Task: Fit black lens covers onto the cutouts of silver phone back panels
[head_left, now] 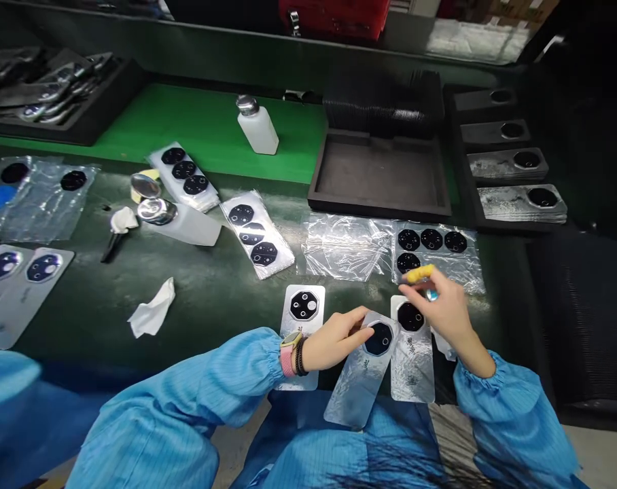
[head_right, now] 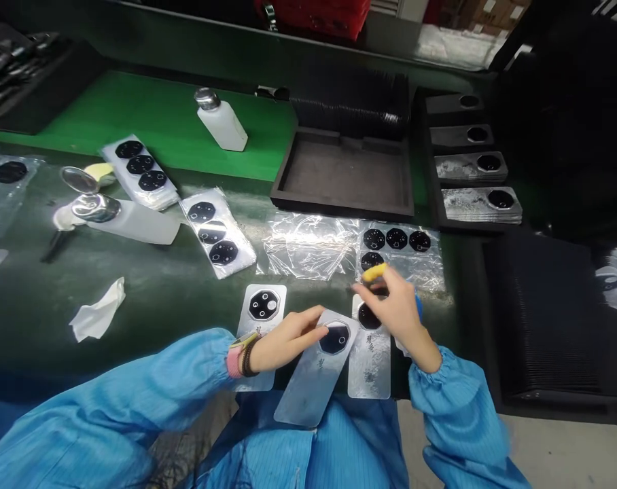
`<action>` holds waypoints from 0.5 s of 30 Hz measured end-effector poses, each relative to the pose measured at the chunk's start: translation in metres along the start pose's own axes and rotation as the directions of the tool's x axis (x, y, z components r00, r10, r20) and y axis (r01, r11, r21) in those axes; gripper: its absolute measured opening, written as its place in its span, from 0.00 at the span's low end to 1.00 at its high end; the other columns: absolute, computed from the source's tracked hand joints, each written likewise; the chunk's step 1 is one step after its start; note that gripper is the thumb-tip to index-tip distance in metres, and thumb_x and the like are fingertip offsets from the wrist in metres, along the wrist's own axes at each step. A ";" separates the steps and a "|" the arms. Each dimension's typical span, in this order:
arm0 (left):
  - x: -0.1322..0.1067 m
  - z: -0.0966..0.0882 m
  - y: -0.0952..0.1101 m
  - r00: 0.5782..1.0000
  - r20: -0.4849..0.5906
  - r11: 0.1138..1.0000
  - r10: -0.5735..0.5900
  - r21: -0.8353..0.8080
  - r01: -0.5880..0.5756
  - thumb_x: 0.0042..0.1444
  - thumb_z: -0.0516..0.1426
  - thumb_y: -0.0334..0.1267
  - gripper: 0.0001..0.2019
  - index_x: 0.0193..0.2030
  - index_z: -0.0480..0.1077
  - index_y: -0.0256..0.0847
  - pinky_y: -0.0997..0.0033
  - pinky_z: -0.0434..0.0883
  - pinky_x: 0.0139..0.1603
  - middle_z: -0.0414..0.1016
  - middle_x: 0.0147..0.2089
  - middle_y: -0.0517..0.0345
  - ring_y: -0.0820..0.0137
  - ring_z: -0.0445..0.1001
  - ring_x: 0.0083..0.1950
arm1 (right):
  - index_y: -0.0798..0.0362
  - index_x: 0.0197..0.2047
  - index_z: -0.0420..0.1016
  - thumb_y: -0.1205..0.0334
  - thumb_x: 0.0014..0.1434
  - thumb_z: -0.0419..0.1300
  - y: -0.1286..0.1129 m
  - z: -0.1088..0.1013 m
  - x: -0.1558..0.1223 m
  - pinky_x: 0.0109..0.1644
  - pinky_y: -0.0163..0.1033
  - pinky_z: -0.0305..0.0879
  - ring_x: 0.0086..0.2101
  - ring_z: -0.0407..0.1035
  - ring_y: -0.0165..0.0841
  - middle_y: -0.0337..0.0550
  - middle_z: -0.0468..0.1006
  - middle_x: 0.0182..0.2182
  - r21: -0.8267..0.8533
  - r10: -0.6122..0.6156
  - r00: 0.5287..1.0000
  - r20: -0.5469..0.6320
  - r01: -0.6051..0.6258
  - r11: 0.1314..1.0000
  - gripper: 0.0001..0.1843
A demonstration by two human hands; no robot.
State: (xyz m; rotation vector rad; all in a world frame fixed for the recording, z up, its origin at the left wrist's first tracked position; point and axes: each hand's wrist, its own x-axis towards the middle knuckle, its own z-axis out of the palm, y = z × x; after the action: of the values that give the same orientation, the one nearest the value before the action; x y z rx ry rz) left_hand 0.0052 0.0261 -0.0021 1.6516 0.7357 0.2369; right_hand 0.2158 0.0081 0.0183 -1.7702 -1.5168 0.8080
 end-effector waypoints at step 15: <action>-0.030 0.007 -0.011 0.858 -0.229 0.590 0.460 0.801 -0.102 0.65 0.45 0.34 0.20 0.62 0.57 0.31 0.66 0.75 0.34 0.74 0.43 0.45 0.63 0.76 0.37 | 0.47 0.30 0.59 0.56 0.44 0.62 0.038 -0.008 0.052 0.37 0.43 0.65 0.38 0.70 0.44 0.43 0.75 0.32 -0.471 -0.062 0.998 -0.008 0.051 0.881 0.14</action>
State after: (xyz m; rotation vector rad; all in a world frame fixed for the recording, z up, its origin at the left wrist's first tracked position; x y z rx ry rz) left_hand -0.0174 0.0035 -0.0065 2.6214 0.9606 0.5910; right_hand 0.2518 0.0551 -0.0094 -2.0528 -1.8546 0.4023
